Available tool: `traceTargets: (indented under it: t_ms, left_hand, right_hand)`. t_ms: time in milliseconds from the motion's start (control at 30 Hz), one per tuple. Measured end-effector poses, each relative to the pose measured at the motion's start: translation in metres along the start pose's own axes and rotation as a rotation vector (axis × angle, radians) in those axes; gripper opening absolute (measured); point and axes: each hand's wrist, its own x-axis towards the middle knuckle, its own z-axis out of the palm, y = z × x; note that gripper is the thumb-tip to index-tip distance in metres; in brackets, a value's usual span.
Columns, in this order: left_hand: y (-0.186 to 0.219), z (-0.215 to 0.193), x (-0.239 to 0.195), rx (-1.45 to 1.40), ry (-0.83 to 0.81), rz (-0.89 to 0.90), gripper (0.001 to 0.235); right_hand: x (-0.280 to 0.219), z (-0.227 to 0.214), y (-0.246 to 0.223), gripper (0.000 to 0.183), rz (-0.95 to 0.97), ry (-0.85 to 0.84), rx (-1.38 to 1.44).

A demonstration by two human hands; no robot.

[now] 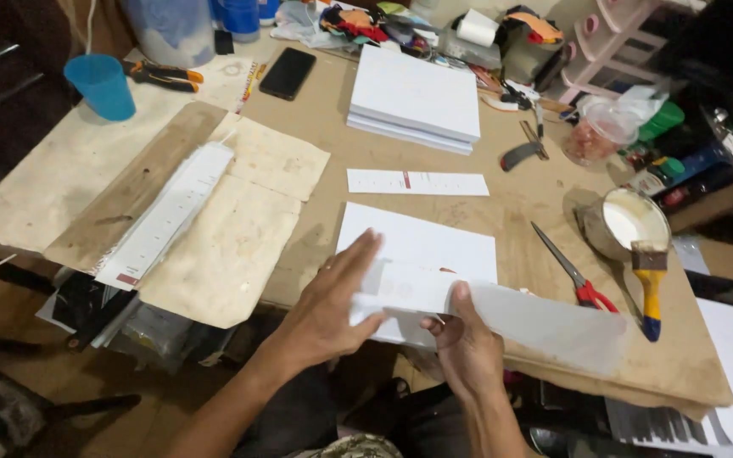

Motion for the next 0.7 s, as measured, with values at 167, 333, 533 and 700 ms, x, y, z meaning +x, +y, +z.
traceTargets:
  t_ms: [167, 333, 533, 700]
  left_hand:
    - [0.013, 0.023, -0.030, -0.734, -0.095, -0.351, 0.113]
    - [0.025, 0.046, -0.032, -0.929, 0.199, -0.369, 0.071]
    - [0.014, 0.059, -0.035, -0.889, 0.320, -0.492, 0.046]
    - [0.009, 0.041, -0.036, -0.758, 0.409, -0.577, 0.049]
  right_hand:
    - [-0.020, -0.011, -0.004, 0.038, -0.050, -0.067, 0.049]
    - [-0.031, -0.009, 0.000, 0.055, 0.003, -0.031, 0.061]
    - [-0.032, -0.011, 0.014, 0.046, 0.056, 0.037, 0.048]
    - [-0.029, -0.027, 0.018, 0.067, -0.090, 0.108, 0.021]
